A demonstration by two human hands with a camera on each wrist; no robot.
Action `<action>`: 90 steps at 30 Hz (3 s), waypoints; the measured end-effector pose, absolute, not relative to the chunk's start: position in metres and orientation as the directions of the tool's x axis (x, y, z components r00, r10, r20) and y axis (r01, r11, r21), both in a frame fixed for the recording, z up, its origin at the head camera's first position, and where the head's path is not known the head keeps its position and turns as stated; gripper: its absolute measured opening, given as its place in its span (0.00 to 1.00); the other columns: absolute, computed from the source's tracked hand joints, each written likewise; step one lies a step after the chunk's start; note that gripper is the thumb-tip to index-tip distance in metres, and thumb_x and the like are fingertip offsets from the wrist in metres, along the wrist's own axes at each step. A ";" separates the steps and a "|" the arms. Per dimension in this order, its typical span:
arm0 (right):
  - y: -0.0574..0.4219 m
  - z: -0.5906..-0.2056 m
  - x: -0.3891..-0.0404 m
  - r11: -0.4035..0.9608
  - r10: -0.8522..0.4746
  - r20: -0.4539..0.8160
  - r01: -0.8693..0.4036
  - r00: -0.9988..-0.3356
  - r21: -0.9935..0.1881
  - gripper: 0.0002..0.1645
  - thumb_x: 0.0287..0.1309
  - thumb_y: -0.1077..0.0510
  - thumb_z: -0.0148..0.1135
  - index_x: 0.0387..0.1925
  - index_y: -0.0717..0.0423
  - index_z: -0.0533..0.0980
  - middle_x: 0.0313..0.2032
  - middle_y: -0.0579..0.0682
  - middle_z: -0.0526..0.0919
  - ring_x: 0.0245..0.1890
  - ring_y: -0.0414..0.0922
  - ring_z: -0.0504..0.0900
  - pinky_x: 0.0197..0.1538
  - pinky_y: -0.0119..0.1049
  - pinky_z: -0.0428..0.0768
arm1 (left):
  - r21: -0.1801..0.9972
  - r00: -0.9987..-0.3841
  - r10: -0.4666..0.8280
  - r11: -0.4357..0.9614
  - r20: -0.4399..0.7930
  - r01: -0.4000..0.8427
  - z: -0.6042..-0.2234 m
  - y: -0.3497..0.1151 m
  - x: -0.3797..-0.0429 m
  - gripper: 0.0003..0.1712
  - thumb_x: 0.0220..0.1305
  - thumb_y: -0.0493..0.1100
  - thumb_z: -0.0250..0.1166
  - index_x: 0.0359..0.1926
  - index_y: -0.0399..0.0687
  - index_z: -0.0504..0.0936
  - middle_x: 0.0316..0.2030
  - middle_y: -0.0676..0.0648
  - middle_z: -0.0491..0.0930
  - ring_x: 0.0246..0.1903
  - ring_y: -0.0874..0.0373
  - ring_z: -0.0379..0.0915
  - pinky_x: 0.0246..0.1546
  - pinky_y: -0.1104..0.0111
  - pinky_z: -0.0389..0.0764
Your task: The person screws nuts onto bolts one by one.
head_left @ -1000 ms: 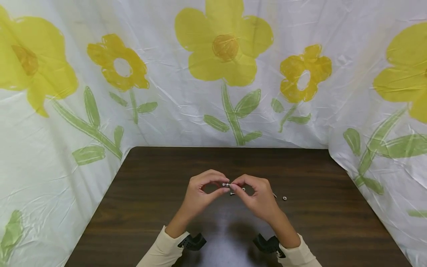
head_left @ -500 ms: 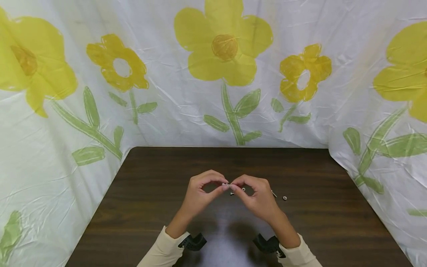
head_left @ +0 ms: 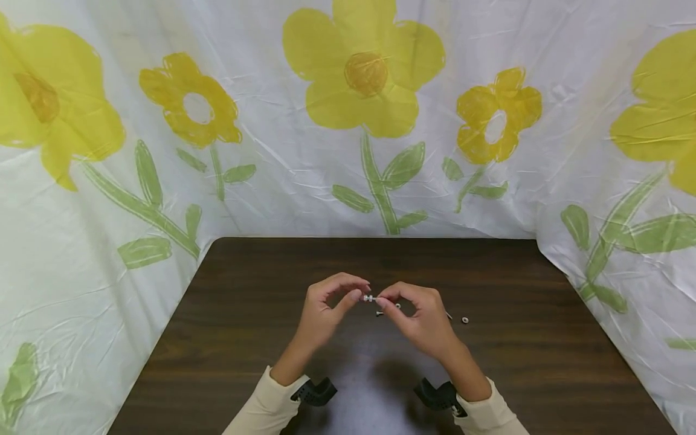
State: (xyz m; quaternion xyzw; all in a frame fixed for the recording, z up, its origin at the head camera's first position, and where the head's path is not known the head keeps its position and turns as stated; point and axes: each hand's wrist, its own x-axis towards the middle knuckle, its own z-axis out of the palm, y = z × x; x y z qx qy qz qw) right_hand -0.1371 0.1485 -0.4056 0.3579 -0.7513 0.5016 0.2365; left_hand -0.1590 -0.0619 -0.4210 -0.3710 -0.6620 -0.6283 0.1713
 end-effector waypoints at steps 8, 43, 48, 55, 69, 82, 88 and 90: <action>0.149 -0.405 -0.136 0.229 -0.315 0.714 -0.780 -0.625 -0.582 0.12 0.57 0.72 0.70 0.37 0.53 0.84 0.30 0.44 0.87 0.29 0.38 0.83 0.33 0.32 0.82 | 0.592 -0.535 0.333 -0.092 0.776 0.801 -0.410 -0.061 -0.157 0.21 0.47 0.21 0.76 0.43 0.37 0.85 0.38 0.41 0.84 0.35 0.53 0.81 0.30 0.58 0.85; 0.146 -0.405 -0.135 0.224 -0.320 0.721 -0.789 -0.615 -0.573 0.12 0.58 0.71 0.70 0.36 0.52 0.83 0.30 0.41 0.86 0.28 0.35 0.83 0.33 0.30 0.82 | 0.485 -0.438 0.284 -0.123 0.853 0.866 -0.408 -0.060 -0.157 0.20 0.42 0.16 0.75 0.37 0.34 0.86 0.33 0.39 0.85 0.30 0.54 0.81 0.28 0.58 0.84; 0.147 -0.406 -0.136 0.227 -0.320 0.723 -0.790 -0.613 -0.569 0.13 0.58 0.71 0.70 0.36 0.49 0.83 0.30 0.40 0.86 0.28 0.35 0.82 0.32 0.30 0.81 | 0.485 -0.444 0.276 -0.104 0.853 0.868 -0.421 -0.060 -0.164 0.19 0.44 0.19 0.76 0.38 0.37 0.87 0.32 0.42 0.85 0.30 0.56 0.80 0.32 0.65 0.84; 0.147 -0.406 -0.136 0.224 -0.321 0.731 -0.798 -0.602 -0.559 0.14 0.57 0.72 0.70 0.36 0.50 0.83 0.29 0.42 0.86 0.28 0.36 0.83 0.33 0.28 0.81 | 0.477 -0.448 0.263 -0.055 0.855 0.877 -0.424 -0.059 -0.165 0.15 0.48 0.21 0.75 0.36 0.37 0.86 0.31 0.43 0.85 0.30 0.56 0.81 0.34 0.67 0.84; 0.149 -0.406 -0.136 0.216 -0.307 0.727 -0.789 -0.614 -0.576 0.13 0.56 0.73 0.70 0.37 0.52 0.83 0.30 0.46 0.87 0.29 0.37 0.84 0.33 0.32 0.83 | 0.584 -0.541 0.292 -0.081 0.789 0.808 -0.413 -0.060 -0.155 0.15 0.53 0.27 0.75 0.43 0.32 0.84 0.37 0.38 0.85 0.32 0.51 0.82 0.31 0.57 0.86; 0.149 -0.407 -0.136 0.198 -0.320 0.732 -0.798 -0.601 -0.569 0.11 0.59 0.71 0.69 0.37 0.53 0.83 0.29 0.48 0.86 0.29 0.36 0.83 0.32 0.33 0.83 | 0.540 -0.494 0.297 -0.096 0.817 0.836 -0.403 -0.057 -0.150 0.18 0.47 0.17 0.73 0.37 0.35 0.85 0.32 0.42 0.84 0.30 0.56 0.79 0.28 0.58 0.83; 0.148 -0.407 -0.136 0.205 -0.318 0.737 -0.802 -0.596 -0.561 0.07 0.60 0.69 0.70 0.35 0.54 0.83 0.29 0.43 0.86 0.28 0.35 0.82 0.33 0.30 0.82 | 0.544 -0.511 0.283 -0.048 0.811 0.837 -0.419 -0.059 -0.160 0.12 0.53 0.22 0.72 0.35 0.40 0.87 0.30 0.43 0.85 0.30 0.56 0.82 0.32 0.63 0.85; 0.147 -0.407 -0.137 0.203 -0.318 0.740 -0.805 -0.592 -0.557 0.10 0.59 0.70 0.70 0.36 0.53 0.83 0.29 0.42 0.86 0.28 0.35 0.83 0.33 0.29 0.82 | 0.567 -0.535 0.281 -0.039 0.797 0.823 -0.422 -0.060 -0.162 0.10 0.60 0.23 0.68 0.32 0.42 0.87 0.29 0.44 0.86 0.30 0.55 0.83 0.33 0.64 0.85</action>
